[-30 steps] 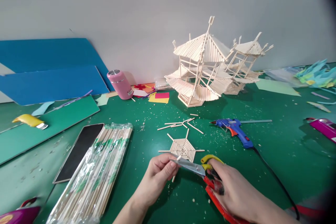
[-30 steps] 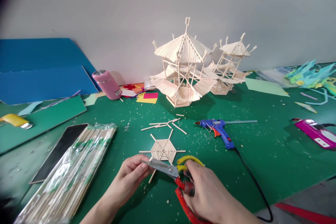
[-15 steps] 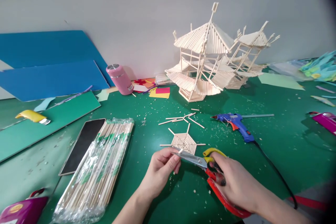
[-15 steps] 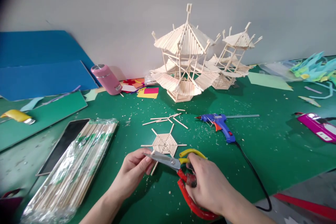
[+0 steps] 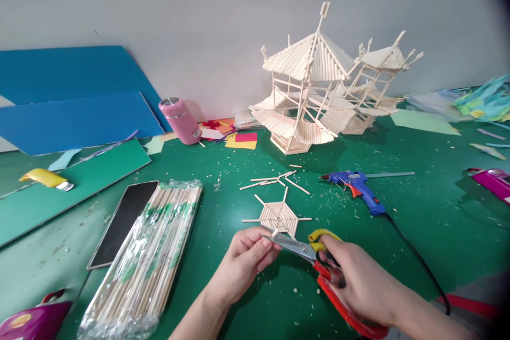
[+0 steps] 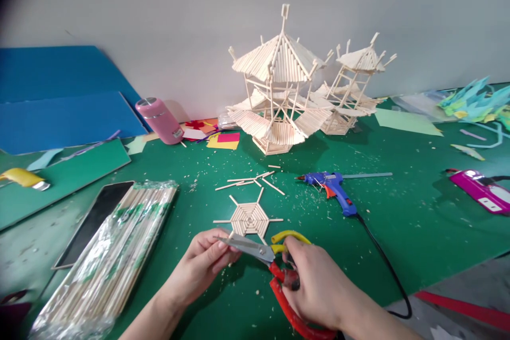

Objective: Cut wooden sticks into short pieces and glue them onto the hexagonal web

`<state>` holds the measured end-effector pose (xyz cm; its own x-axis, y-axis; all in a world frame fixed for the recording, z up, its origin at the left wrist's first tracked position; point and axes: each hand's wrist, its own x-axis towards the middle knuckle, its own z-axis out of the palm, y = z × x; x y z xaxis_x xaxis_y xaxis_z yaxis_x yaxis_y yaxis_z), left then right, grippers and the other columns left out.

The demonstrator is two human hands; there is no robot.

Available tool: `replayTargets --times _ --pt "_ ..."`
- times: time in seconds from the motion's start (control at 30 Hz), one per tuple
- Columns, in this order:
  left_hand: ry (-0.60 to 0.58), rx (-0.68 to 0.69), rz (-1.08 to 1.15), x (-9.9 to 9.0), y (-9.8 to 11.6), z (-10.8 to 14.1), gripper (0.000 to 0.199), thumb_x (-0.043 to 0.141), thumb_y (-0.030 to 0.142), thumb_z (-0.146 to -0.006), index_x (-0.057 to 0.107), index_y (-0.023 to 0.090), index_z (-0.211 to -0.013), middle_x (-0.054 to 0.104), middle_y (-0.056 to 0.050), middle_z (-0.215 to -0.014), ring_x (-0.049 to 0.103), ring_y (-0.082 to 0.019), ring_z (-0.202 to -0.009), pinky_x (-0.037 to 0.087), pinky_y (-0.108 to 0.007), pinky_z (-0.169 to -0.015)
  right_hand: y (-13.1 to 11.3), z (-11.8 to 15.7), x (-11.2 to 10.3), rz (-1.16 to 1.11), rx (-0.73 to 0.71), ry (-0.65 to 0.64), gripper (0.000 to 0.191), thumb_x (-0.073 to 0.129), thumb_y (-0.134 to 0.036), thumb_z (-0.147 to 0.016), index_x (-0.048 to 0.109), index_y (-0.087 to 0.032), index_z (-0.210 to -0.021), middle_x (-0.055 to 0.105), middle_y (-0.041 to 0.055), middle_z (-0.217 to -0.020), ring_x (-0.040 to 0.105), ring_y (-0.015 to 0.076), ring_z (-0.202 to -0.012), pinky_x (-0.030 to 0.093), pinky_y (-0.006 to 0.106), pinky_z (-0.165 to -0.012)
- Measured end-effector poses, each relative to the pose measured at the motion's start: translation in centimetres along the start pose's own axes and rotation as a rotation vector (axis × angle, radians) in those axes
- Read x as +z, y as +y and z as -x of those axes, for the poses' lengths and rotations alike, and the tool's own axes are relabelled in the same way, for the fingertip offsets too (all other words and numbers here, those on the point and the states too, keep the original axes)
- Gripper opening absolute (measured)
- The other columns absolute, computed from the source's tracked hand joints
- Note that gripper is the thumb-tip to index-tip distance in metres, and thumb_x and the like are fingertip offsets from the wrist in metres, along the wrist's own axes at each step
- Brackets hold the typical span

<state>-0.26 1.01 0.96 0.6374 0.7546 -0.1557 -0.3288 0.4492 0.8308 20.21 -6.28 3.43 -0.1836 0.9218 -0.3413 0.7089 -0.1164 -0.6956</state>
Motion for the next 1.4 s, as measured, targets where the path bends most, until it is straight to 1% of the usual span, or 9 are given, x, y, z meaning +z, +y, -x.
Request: replayTargets --times 0.13,0.4,0.5,0.67,0.97,1.1,1.23,1.3,1.4 --pt "0.067 0.036 -0.066 0.0 -0.2 -0.1 0.02 0.061 0.031 -0.077 0.065 0.012 -0.073 0.045 0.002 -0.052 0.031 -0.006 -0.047 0.018 -0.022 -0.05 0.1 -0.4 -0.1 0.077 -0.011 0.047 0.012 0.05 -0.022 -0.074 0.04 -0.021 -0.079 0.053 -0.0009 -0.069 0.048 0.0116 -0.057 0.036 0.022 -0.052" --pt "-0.159 -0.074 0.166 0.2 0.2 0.3 0.027 0.063 0.037 -0.072 0.065 0.011 -0.063 0.03 0.007 -0.036 0.026 -0.006 -0.04 0.027 -0.026 -0.054 -0.3 0.1 -0.3 0.037 -0.056 0.016 0.017 0.054 -0.017 -0.067 0.041 -0.021 -0.079 0.052 -0.0005 -0.074 0.047 0.0118 -0.061 0.036 0.023 -0.055" --pt "-0.122 -0.059 0.142 0.2 0.1 0.2 0.027 0.061 0.037 -0.074 0.065 0.012 -0.065 0.032 0.006 -0.037 0.025 -0.006 -0.041 0.026 -0.026 -0.054 -0.1 -0.1 -0.1 0.025 -0.022 0.004 0.018 0.053 -0.016 -0.066 0.039 -0.021 -0.075 0.05 -0.0031 -0.067 0.043 0.0096 -0.053 0.031 0.021 -0.048" --pt "0.056 0.033 0.003 0.0 0.0 -0.2 0.02 0.064 0.033 -0.073 0.064 0.013 -0.073 0.039 0.005 -0.046 0.029 -0.006 -0.046 0.021 -0.022 -0.051 0.1 -0.7 0.2 0.04 0.013 0.065 0.018 0.053 -0.018 -0.068 0.037 -0.021 -0.076 0.053 -0.0013 -0.07 0.046 0.0093 -0.053 0.034 0.02 -0.048" --pt "-0.103 -0.067 0.112 -0.4 0.2 0.1 0.027 0.063 0.036 -0.073 0.066 0.011 -0.066 0.035 0.006 -0.038 0.023 -0.004 -0.04 0.024 -0.024 -0.053 -0.8 -0.3 -0.4 0.049 -0.042 0.021 0.016 0.052 -0.017 -0.068 0.041 -0.02 -0.079 0.052 -0.0003 -0.072 0.045 0.011 -0.058 0.036 0.021 -0.052" --pt "-0.068 -0.06 0.1 -0.3 0.2 0.1 0.026 0.063 0.037 -0.073 0.065 0.011 -0.067 0.032 0.007 -0.038 0.024 -0.005 -0.042 0.027 -0.025 -0.056 -0.4 -0.6 -0.3 0.075 -0.012 0.015 0.019 0.052 -0.012 -0.064 0.039 -0.021 -0.074 0.051 -0.0028 -0.064 0.041 0.0097 -0.051 0.03 0.021 -0.047" --pt "0.053 -0.02 0.065 -0.2 0.2 -0.1 0.023 0.067 0.034 -0.07 0.065 0.012 -0.072 0.047 0.002 -0.051 0.025 -0.004 -0.044 0.02 -0.021 -0.049 -0.1 -1.1 -0.1 0.109 -0.009 0.075 0.018 0.053 -0.015 -0.065 0.039 -0.021 -0.075 0.054 -0.0006 -0.07 0.044 0.0107 -0.054 0.031 0.022 -0.048" --pt "0.038 -0.024 0.065 -0.3 0.2 -0.1 0.023 0.067 0.034 -0.07 0.066 0.011 -0.07 0.048 0.002 -0.052 0.023 -0.003 -0.043 0.018 -0.021 -0.048 -0.2 -1.2 -0.1 0.097 -0.032 0.081 0.016 0.052 -0.016 -0.067 0.041 -0.02 -0.077 0.054 0.0001 -0.072 0.047 0.0119 -0.058 0.033 0.023 -0.051" --pt "-0.067 -0.037 0.101 -0.3 0.3 0.1 0.025 0.065 0.035 -0.072 0.067 0.011 -0.068 0.034 0.006 -0.041 0.022 -0.004 -0.042 0.023 -0.023 -0.052 -0.4 -0.9 -0.2 0.079 -0.051 0.073 0.02 0.052 -0.015 -0.067 0.043 -0.02 -0.085 0.054 0.0012 -0.075 0.049 0.0136 -0.064 0.036 0.023 -0.056"
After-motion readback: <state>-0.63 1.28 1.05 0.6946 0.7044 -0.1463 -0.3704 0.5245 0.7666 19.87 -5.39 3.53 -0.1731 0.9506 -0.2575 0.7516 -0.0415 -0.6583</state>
